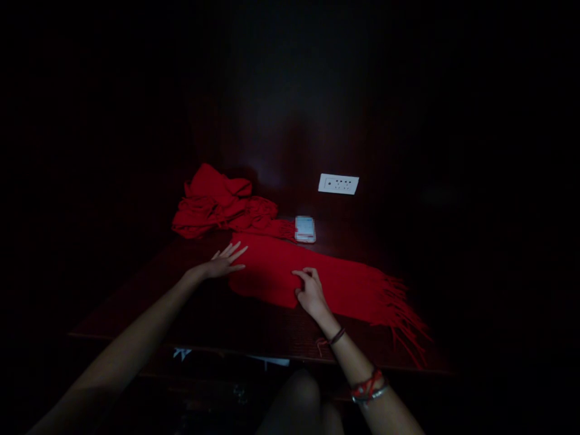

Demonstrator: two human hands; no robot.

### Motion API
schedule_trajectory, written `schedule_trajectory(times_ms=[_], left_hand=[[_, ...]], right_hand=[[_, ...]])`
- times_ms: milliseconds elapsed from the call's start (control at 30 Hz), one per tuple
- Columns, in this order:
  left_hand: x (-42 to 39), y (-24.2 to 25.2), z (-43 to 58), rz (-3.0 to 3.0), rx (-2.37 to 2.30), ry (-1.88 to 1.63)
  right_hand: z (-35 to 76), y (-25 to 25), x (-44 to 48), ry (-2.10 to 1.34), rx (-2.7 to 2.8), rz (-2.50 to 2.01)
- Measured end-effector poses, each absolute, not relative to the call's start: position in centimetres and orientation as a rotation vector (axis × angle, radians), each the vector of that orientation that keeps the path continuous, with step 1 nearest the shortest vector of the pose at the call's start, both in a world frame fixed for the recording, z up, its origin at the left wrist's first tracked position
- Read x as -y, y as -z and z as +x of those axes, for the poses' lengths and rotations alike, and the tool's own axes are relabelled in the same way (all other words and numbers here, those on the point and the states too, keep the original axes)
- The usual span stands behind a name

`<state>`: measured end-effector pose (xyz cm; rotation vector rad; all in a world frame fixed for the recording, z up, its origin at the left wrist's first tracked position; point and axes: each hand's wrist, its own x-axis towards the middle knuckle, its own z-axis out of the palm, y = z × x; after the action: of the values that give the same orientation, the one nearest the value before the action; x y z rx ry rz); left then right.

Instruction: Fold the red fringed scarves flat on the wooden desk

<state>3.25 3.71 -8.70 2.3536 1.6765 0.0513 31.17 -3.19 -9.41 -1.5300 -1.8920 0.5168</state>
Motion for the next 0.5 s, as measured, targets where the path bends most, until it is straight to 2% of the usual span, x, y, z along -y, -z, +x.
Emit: schedule_trajectory(times_ms=[300, 400, 500], left_hand=[[-3.0, 7.1, 3.0, 2.203, -1.777, 0.076], [-2.6, 6.9, 3.8, 2.298, -1.778, -0.051], [-1.8, 6.8, 4.4, 2.434, -1.650, -0.239]], right_hand=[[34.8, 8.2, 3.5, -0.553, 1.909, -1.645], [34.2, 8.2, 3.6, -0.715, 1.923, -1.497], [33.2, 8.4, 3.5, -0.718, 1.954, -1.417]])
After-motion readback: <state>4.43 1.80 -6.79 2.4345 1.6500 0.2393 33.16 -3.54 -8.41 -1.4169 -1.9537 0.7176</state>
